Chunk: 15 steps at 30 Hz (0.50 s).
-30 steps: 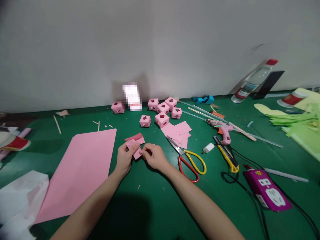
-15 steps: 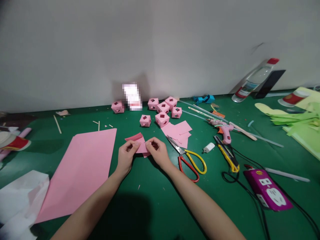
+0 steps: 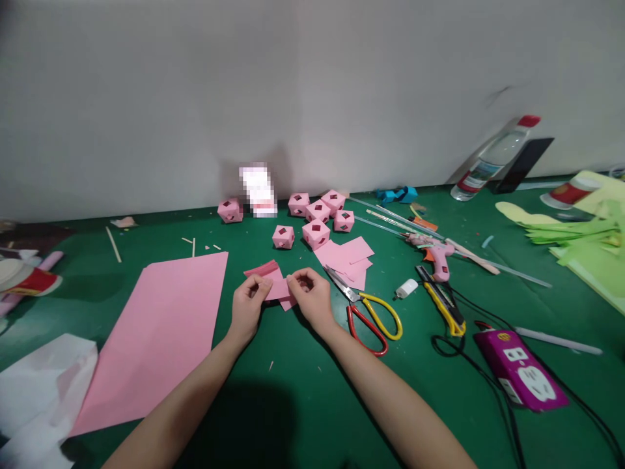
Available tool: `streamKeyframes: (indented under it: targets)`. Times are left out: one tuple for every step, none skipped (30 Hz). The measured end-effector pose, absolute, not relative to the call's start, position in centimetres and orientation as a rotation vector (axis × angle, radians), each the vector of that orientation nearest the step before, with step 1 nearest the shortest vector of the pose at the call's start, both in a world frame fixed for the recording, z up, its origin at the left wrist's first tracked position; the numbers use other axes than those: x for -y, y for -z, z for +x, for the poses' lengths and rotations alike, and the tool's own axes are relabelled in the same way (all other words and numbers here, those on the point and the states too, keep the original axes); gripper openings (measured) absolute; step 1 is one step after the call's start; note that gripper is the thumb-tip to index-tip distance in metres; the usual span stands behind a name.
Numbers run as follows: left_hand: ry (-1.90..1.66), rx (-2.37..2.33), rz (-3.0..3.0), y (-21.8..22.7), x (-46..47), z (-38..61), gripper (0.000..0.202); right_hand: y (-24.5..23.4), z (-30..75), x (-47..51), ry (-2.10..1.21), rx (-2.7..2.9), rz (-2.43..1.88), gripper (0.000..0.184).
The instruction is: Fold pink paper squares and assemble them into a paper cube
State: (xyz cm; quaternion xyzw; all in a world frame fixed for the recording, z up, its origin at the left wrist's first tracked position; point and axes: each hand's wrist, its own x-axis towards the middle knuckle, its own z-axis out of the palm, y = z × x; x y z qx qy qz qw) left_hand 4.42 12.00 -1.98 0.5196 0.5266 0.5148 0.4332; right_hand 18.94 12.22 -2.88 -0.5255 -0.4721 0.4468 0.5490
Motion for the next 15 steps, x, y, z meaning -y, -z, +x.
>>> streamKeyframes:
  targets:
    - [-1.281,-1.316,1.299,2.03,-12.01,4.41,0.038,3.00,18.98,-12.31,-1.061,1.111,-1.238,0.027]
    - [-1.277,-1.317,1.306,2.10,-12.03,4.40,0.038,3.12,19.04,-12.40,-1.054,1.109,-1.229,0.027]
    - [-1.276,-1.315,1.309,2.21,-12.05,4.38,0.037,3.25,19.12,-12.49,-1.045,1.103,-1.220,0.026]
    - [-1.284,-1.312,1.302,2.34,-12.08,4.35,0.038,3.37,19.21,-12.60,-1.040,1.083,-1.212,0.026]
    - [-1.299,-1.308,1.285,2.48,-12.11,4.32,0.038,3.48,19.32,-12.71,-1.042,1.043,-1.204,0.027]
    - [-1.320,-1.305,1.255,2.63,-12.16,4.28,0.037,3.56,19.42,-12.83,-1.054,0.990,-1.196,0.027]
    - [-1.345,-1.301,1.217,2.75,-12.20,4.23,0.037,3.61,19.51,-12.93,-1.073,0.932,-1.188,0.028]
    - [-1.367,-1.298,1.178,2.85,-12.24,4.19,0.036,3.62,19.56,-12.99,-1.093,0.886,-1.176,0.028]
    - [-1.379,-1.296,1.149,2.90,-12.27,4.15,0.034,3.58,19.57,-13.01,-1.108,0.865,-1.159,0.027]
    - [-1.379,-1.297,1.139,2.91,-12.28,4.12,0.033,3.51,19.53,-12.97,-1.109,0.879,-1.140,0.026]
    - [-1.368,-1.300,1.147,2.88,-12.27,4.10,0.031,3.42,19.44,-12.87,-1.105,0.928,-1.127,0.024]
    - [-1.353,-1.305,1.167,2.82,-12.25,4.10,0.030,3.32,19.31,-12.74,-1.097,0.999,-1.121,0.022]
    - [-1.336,-1.307,1.191,2.73,-12.23,4.11,0.029,3.23,19.16,-12.58,-1.089,1.082,-1.123,0.021]
    - [-1.321,-1.308,1.210,2.64,-12.20,4.14,0.029,3.16,19.02,-12.43,-1.081,1.162,-1.135,0.020]
    - [-1.307,-1.306,1.222,2.54,-12.17,4.18,0.028,3.13,18.91,-12.31,-1.073,1.227,-1.155,0.019]
